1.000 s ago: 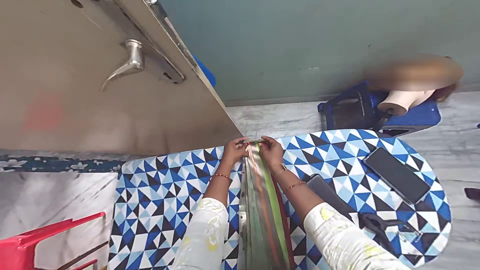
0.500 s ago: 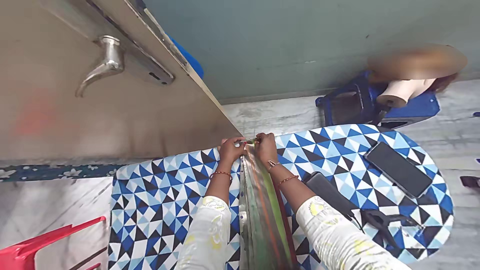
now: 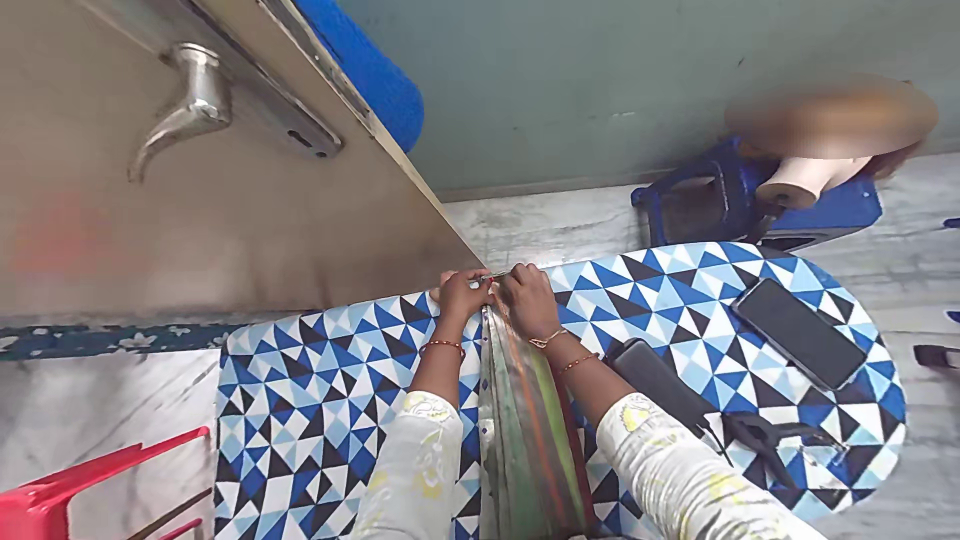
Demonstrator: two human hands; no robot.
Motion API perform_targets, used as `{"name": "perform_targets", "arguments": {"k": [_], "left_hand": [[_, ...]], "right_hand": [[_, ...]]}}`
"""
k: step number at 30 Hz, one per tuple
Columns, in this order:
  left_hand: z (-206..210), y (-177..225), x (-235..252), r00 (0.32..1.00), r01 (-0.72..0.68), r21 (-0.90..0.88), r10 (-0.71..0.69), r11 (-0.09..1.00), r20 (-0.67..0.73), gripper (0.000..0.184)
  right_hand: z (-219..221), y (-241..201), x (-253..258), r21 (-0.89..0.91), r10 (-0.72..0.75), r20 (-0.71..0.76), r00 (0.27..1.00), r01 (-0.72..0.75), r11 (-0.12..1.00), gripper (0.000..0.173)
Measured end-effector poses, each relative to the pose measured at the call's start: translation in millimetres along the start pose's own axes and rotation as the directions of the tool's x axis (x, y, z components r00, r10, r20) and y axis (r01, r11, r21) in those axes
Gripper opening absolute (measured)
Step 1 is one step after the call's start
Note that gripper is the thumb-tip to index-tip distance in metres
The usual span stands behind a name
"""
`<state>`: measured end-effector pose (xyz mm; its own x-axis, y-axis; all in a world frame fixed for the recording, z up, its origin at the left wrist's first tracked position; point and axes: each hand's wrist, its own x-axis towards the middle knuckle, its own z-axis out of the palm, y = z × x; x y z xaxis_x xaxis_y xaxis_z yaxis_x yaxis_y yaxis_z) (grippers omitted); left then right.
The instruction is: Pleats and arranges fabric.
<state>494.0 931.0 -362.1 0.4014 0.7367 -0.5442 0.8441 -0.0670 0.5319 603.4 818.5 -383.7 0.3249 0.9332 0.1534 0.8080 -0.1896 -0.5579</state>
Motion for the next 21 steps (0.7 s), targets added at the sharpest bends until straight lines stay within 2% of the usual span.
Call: {"name": "perform_targets", "arguments": {"k": [3, 7, 9, 12, 18, 21], "left_hand": [[-2.4, 0.2, 2.2, 0.999, 0.013, 0.001, -0.013, 1.000, 0.040, 0.031], [-1.9, 0.2, 5.4, 0.998, 0.032, 0.006, -0.033, 0.999, 0.059, 0.032], [-1.5, -0.7, 4.9, 0.998, 0.037, -0.007, -0.037, 0.999, 0.058, 0.034], [0.2, -5.5, 7.7, 0.997, 0.036, -0.065, -0.032, 0.997, 0.067, 0.034], [-2.1, -6.2, 5.9, 0.992, 0.048, -0.194, -0.025, 0.980, 0.122, 0.041], [-3.5, -2.5, 2.9, 0.990, 0.061, -0.236, -0.027, 0.970, 0.142, 0.042]], "right_hand": [[1.7, -1.7, -2.1, 0.021, -0.037, 0.019, 0.999, 0.037, 0.999, 0.020], [-12.7, -10.0, -1.7, 0.043, 0.084, 0.257, 0.963, -0.098, 0.994, 0.034], [-16.0, -19.3, -6.8, 0.008, 0.127, 0.318, 0.939, -0.137, 0.991, 0.040], [-6.4, -29.7, -20.9, -0.035, 0.155, 0.307, 0.939, -0.151, 0.988, 0.044], [16.4, -30.5, -39.1, -0.017, 0.144, 0.113, 0.983, -0.143, 0.990, 0.044], [15.5, -31.3, -39.7, -0.021, 0.155, 0.120, 0.981, -0.153, 0.988, 0.045]]}}
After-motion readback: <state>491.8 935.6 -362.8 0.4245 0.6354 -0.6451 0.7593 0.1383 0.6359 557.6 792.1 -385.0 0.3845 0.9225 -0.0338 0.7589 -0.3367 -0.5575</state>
